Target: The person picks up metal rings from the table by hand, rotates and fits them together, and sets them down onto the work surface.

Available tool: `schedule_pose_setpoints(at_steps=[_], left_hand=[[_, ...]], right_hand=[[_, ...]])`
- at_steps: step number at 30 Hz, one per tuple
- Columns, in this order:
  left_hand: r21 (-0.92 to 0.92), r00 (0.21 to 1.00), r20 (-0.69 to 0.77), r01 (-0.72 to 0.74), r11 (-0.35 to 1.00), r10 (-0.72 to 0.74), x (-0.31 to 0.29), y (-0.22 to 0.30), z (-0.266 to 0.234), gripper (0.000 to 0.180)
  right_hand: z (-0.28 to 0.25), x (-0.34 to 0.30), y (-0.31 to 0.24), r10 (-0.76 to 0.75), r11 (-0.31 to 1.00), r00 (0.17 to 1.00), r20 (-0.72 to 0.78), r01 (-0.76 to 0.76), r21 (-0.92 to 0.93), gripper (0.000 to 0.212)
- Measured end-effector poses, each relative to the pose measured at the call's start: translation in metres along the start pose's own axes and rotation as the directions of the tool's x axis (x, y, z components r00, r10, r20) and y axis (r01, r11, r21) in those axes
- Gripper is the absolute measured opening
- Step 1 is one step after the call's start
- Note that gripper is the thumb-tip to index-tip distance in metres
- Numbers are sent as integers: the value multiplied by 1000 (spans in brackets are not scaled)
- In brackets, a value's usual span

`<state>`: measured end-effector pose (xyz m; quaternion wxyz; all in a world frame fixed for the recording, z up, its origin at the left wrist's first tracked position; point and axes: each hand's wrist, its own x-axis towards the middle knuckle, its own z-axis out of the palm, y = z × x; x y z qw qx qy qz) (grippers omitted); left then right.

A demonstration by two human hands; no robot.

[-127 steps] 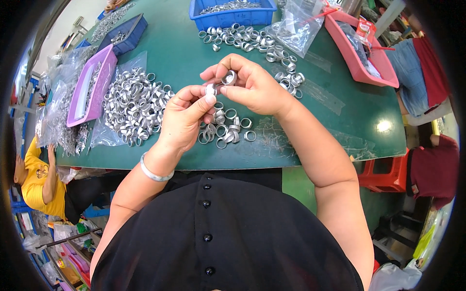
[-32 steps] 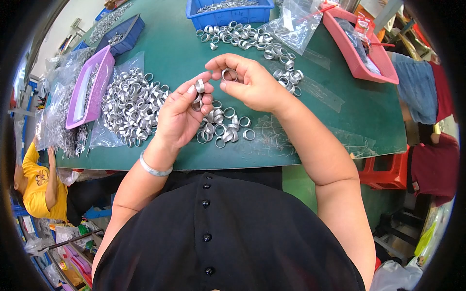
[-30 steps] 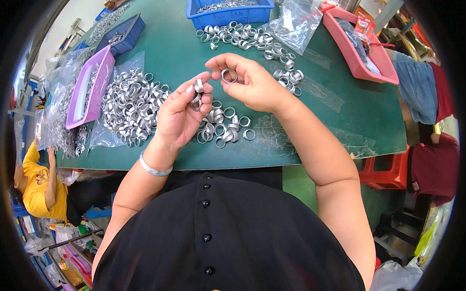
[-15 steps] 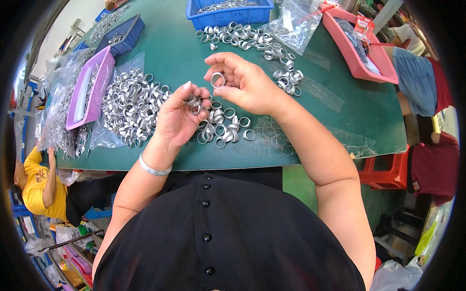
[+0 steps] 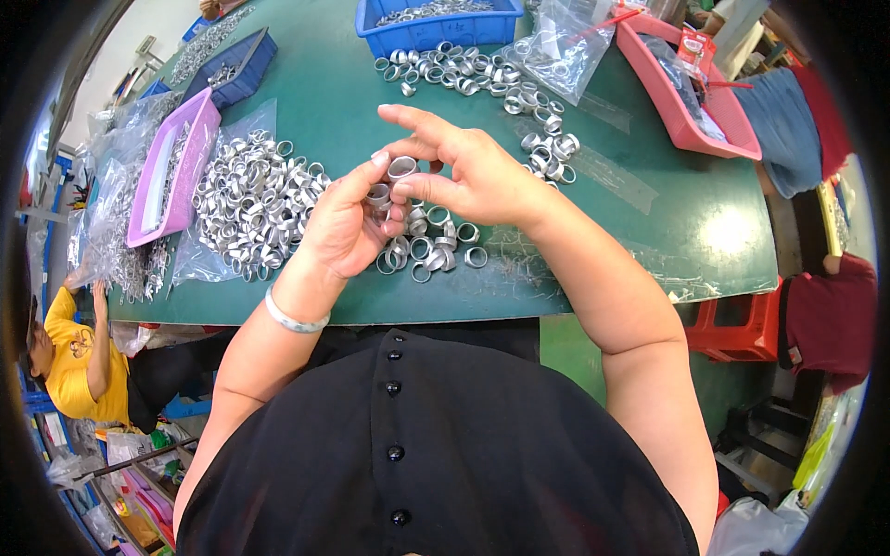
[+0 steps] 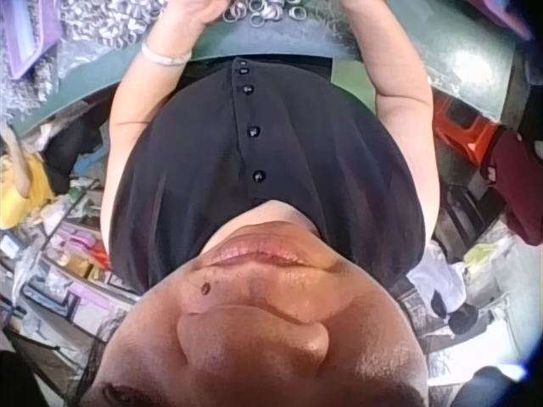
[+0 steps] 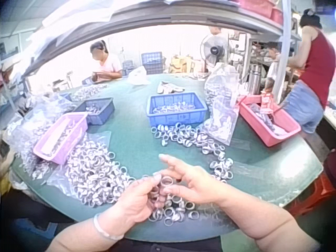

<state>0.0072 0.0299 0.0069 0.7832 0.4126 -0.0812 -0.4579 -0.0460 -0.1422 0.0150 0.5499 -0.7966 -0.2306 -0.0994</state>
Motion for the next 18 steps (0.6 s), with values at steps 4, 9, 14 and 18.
schedule_pose_setpoints(at_steps=[4,9,14,18], left_hand=[[-20,999,-9,31,999,-31,0,-1,-2,22],[-81,1000,-8,12,997,-13,-1,0,0,15],[-97,1000,14,-1,995,2,0,0,-4,13],[-107,1000,30,-1,994,4,0,0,-6,13]], right_hand=[[1,0,-2,-2,998,1000,29,0,61,63],[0,0,2,-8,987,1000,-15,10,159,60],[-1,0,2,27,989,999,-22,-24,149,56],[-1,1,2,15,993,999,-37,-10,116,50]])
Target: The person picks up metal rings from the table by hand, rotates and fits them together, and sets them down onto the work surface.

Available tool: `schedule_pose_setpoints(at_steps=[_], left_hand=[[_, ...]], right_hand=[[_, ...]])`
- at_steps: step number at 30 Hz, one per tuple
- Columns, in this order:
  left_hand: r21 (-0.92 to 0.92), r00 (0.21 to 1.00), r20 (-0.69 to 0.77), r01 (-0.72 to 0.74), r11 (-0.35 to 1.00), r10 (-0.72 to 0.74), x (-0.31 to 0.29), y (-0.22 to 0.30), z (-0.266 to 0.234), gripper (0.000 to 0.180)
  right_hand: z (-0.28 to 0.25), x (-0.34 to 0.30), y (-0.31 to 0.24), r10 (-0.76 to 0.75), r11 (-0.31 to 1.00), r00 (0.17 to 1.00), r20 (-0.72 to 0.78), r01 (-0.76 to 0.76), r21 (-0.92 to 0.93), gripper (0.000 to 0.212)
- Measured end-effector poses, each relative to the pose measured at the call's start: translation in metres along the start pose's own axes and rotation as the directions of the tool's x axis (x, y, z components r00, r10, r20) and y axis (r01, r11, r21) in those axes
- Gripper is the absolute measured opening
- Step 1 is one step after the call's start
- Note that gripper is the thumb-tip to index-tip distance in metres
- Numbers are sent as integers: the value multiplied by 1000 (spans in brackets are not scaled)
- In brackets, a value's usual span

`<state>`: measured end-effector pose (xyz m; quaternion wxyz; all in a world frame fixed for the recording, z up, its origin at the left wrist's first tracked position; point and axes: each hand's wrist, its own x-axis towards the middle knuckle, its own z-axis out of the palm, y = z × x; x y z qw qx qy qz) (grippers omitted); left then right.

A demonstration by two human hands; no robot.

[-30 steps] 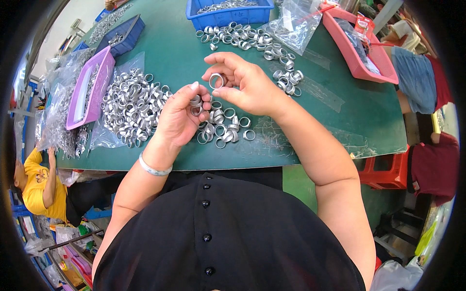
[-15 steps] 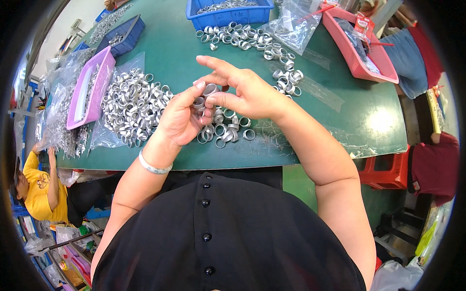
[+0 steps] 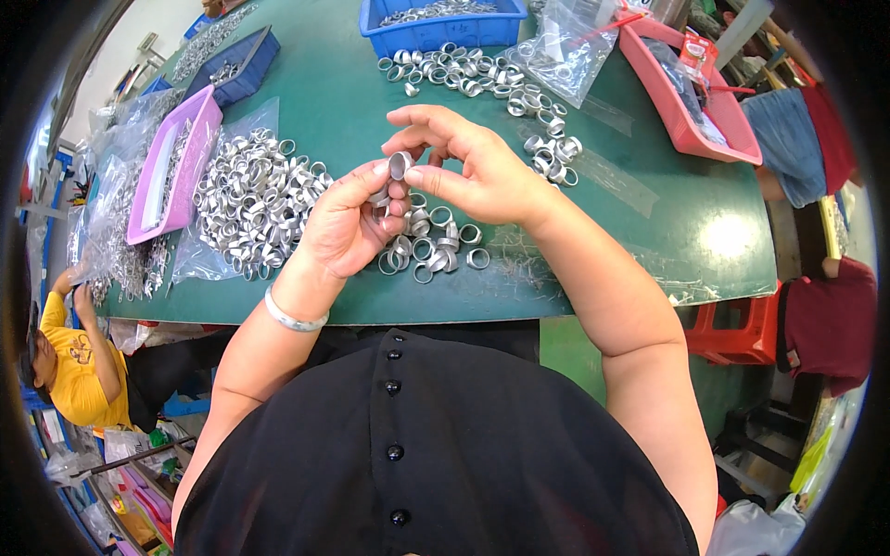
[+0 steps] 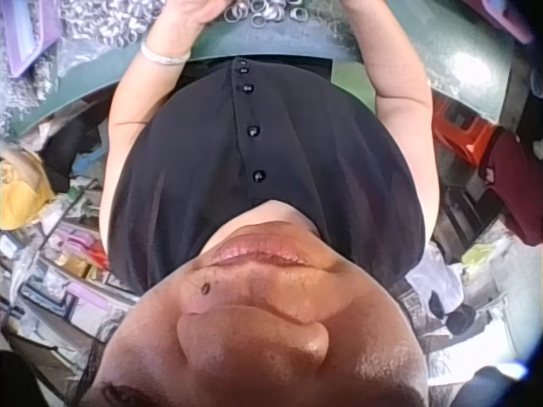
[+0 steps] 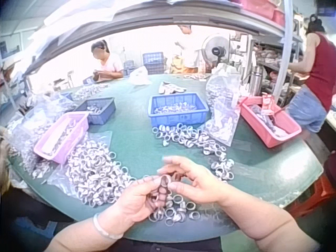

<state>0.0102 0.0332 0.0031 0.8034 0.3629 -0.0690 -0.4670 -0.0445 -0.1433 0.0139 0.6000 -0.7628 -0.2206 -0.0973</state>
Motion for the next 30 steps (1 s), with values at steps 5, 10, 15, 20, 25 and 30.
schedule_pose_setpoints(at_steps=[5,10,15,20,25,30], left_hand=[[143,979,-15,-198,970,202,2,-3,-1,11],[270,969,8,-241,932,248,1,-5,-2,10],[225,973,14,-228,947,231,-3,-5,4,13],[235,979,44,-202,951,197,-4,-6,5,16],[266,979,23,-203,943,204,-3,-9,5,12],[343,979,9,-192,920,201,-2,-9,11,11]], right_hand=[[-1,0,0,-31,992,999,-36,27,-123,35],[0,-2,2,156,986,986,-62,-159,-42,21],[0,-1,6,139,990,987,-81,-137,37,22],[1,-1,6,161,980,983,-86,-149,136,24],[1,0,4,254,953,962,-99,-232,193,26],[0,0,1,352,915,932,-82,-324,242,26]])
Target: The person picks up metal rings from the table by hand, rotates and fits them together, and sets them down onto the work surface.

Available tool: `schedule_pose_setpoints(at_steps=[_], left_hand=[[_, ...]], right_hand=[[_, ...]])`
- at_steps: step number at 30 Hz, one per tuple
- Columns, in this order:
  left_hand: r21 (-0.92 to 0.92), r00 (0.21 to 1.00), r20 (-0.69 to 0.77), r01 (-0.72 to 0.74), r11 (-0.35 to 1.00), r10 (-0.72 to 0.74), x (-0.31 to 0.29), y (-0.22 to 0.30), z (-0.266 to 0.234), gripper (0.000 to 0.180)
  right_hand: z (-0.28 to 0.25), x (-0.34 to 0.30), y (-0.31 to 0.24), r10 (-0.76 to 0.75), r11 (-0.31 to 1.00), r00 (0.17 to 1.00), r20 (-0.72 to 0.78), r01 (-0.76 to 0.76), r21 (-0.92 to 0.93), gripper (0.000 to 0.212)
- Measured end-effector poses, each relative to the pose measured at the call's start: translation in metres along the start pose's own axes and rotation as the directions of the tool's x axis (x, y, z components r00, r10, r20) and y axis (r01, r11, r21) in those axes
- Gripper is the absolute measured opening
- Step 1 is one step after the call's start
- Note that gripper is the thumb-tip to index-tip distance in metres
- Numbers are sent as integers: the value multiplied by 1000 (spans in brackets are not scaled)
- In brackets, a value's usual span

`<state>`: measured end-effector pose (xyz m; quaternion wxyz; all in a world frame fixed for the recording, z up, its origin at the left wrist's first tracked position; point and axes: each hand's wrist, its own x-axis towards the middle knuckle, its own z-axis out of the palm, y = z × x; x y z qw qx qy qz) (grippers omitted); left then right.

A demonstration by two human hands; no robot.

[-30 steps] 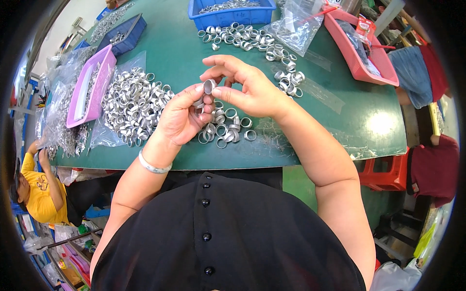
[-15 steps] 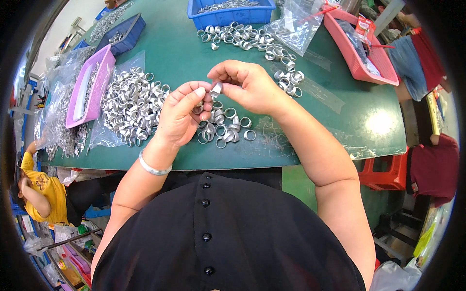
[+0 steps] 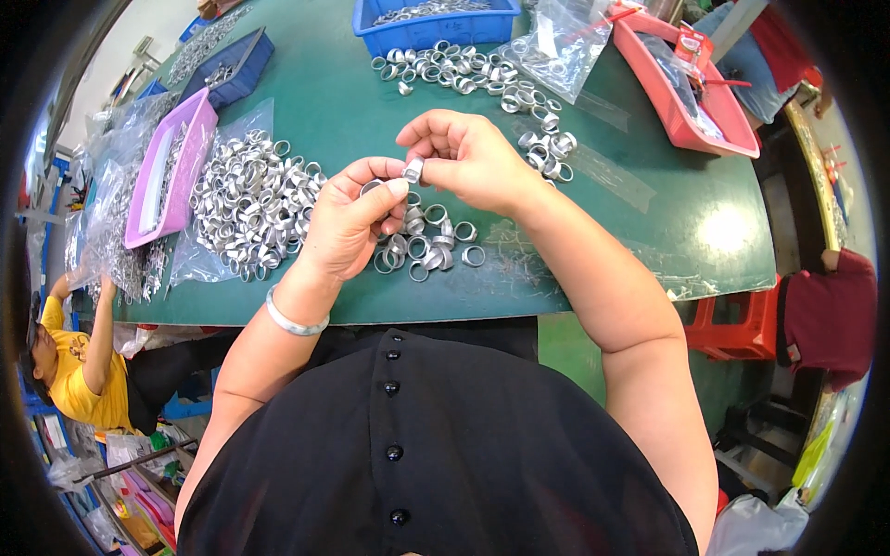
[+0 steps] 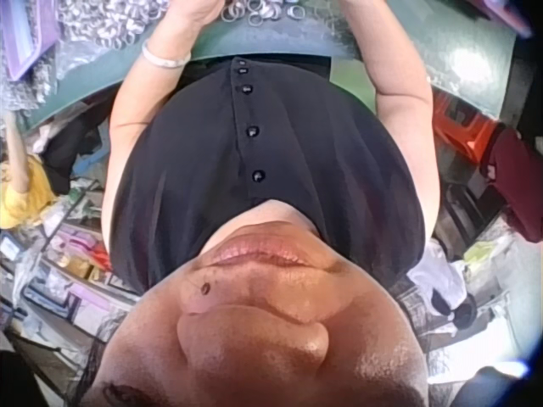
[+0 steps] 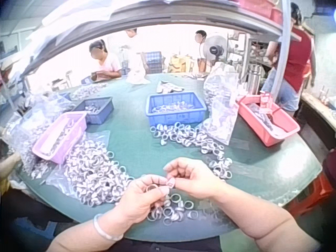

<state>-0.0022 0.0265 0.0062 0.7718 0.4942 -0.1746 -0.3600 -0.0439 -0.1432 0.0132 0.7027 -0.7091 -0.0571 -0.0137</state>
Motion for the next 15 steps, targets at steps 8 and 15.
schedule_pose_setpoints(at_steps=[8,15], left_hand=[[550,957,-95,-179,816,274,5,-12,-10,9],[878,852,347,-443,185,393,6,-11,-18,9]], right_hand=[[-9,7,9,-153,912,983,99,180,-369,26],[-85,2,-9,-263,586,941,-215,-21,-810,26]])
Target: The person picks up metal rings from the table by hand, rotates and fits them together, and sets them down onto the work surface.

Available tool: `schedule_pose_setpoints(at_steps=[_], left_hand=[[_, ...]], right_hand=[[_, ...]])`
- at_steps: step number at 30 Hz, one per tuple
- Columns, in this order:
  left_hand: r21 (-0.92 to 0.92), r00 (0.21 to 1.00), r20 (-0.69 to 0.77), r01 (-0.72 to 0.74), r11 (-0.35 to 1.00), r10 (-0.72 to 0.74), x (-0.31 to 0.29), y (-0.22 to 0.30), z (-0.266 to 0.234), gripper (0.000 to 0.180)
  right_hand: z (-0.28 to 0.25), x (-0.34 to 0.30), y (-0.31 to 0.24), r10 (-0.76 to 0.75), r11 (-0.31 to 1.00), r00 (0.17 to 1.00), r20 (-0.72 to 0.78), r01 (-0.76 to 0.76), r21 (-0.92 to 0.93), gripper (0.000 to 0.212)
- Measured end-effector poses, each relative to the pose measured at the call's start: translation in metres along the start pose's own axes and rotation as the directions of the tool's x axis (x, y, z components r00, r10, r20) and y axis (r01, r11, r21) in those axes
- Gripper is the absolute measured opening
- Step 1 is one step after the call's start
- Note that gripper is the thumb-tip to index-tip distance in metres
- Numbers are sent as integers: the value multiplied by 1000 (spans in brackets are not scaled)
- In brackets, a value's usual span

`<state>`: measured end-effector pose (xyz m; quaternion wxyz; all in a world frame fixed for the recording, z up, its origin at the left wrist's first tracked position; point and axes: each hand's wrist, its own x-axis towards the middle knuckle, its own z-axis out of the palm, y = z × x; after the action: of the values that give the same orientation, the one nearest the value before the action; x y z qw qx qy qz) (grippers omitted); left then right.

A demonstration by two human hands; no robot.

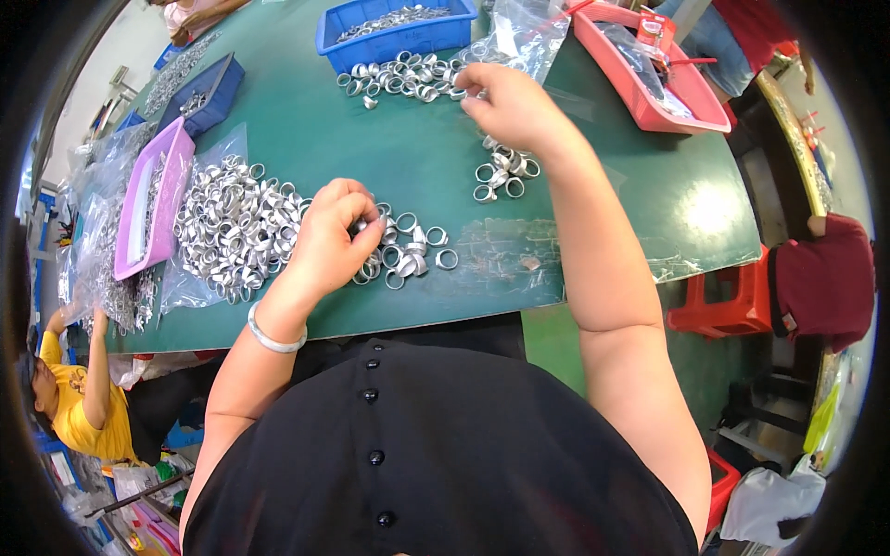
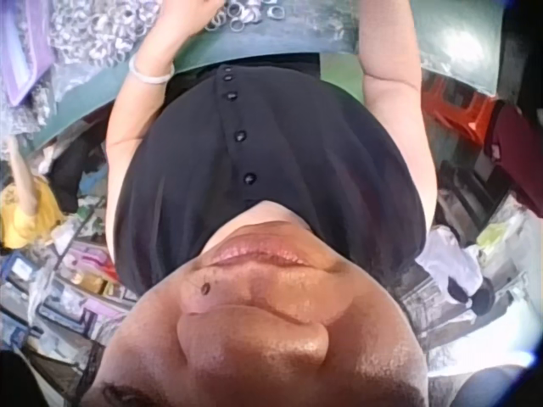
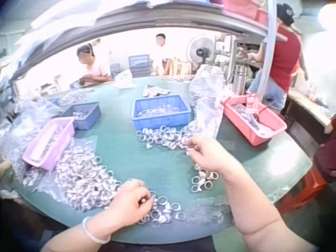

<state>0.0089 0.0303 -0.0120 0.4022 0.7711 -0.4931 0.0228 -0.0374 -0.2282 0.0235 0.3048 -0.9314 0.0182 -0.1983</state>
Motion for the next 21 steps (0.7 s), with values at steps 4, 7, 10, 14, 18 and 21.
schedule_pose_setpoints(at_steps=[4,7,10,14,18,21], left_hand=[[61,995,93,-38,997,33,-3,1,-6,11],[88,991,121,-75,993,64,-2,6,-9,13],[113,987,149,-80,990,63,0,10,-13,17],[144,988,135,-97,985,78,1,12,-13,21],[146,988,137,-99,984,79,1,13,-14,24],[146,988,135,-101,984,82,-1,12,-15,24]], right_hand=[[-25,-10,-3,59,997,952,301,-38,-73,38],[-24,-20,-6,-214,949,832,512,302,-94,54],[-19,-33,-17,-121,945,794,596,277,-177,50],[-8,-49,-21,-31,917,825,564,248,-313,42],[-3,-55,-24,-14,884,844,537,261,-387,35],[-3,-61,-28,3,884,831,557,258,-389,29]])
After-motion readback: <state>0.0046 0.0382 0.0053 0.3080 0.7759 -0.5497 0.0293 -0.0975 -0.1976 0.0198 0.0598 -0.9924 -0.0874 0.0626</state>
